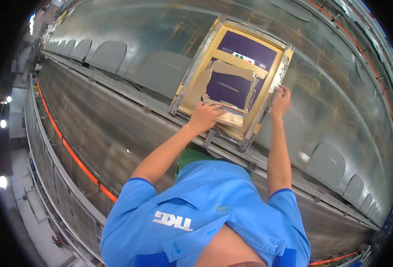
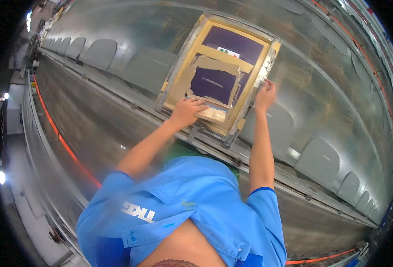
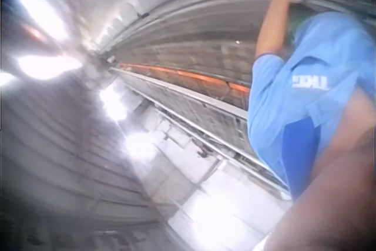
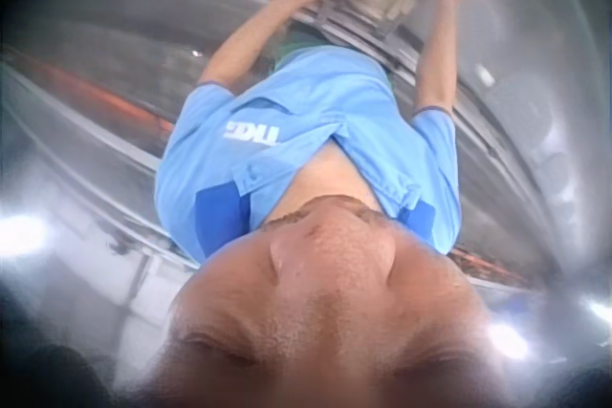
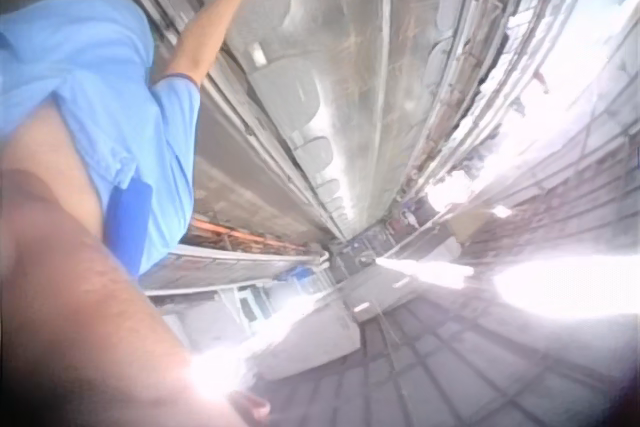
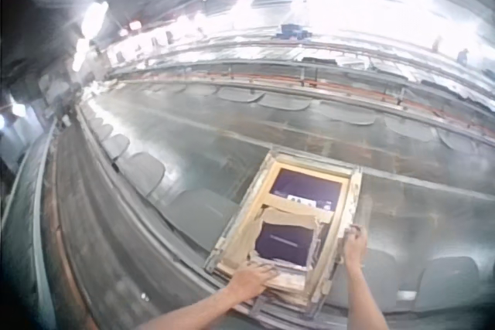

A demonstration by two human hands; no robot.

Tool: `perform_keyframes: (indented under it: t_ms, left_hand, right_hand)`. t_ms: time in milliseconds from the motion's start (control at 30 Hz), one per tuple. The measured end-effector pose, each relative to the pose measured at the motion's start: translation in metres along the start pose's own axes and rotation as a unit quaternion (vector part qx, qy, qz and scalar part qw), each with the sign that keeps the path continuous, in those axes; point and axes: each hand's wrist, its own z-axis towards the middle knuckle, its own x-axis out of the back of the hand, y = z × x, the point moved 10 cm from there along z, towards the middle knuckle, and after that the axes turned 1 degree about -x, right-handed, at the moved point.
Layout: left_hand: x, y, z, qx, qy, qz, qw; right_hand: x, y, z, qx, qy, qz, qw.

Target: The person performs screen printing on a garment moving along a conveyor belt. They use a squeegee to pull ink across a screen frame, then lift the frame to reveal the printed design. The person occasionally moves to a side station to reload ink onto the squeegee before returning to the conveyor to continue printing.

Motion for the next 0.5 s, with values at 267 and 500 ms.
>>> perform_keyframes:
  t_ms: [267,500]
  left_hand:
    - [-0.001,-0.036,-0.002,0.004,0.033,-0.004,0.999]
    - [0.004,-0.032,-0.026,-0.023,0.087,0.052,0.995]
  right_hand:
    - [-0.023,-0.018,-0.014,-0.025,-0.029,0.000,0.999]
    - [-0.033,-0.012,-0.005,-0.055,-0.034,-0.016,0.998]
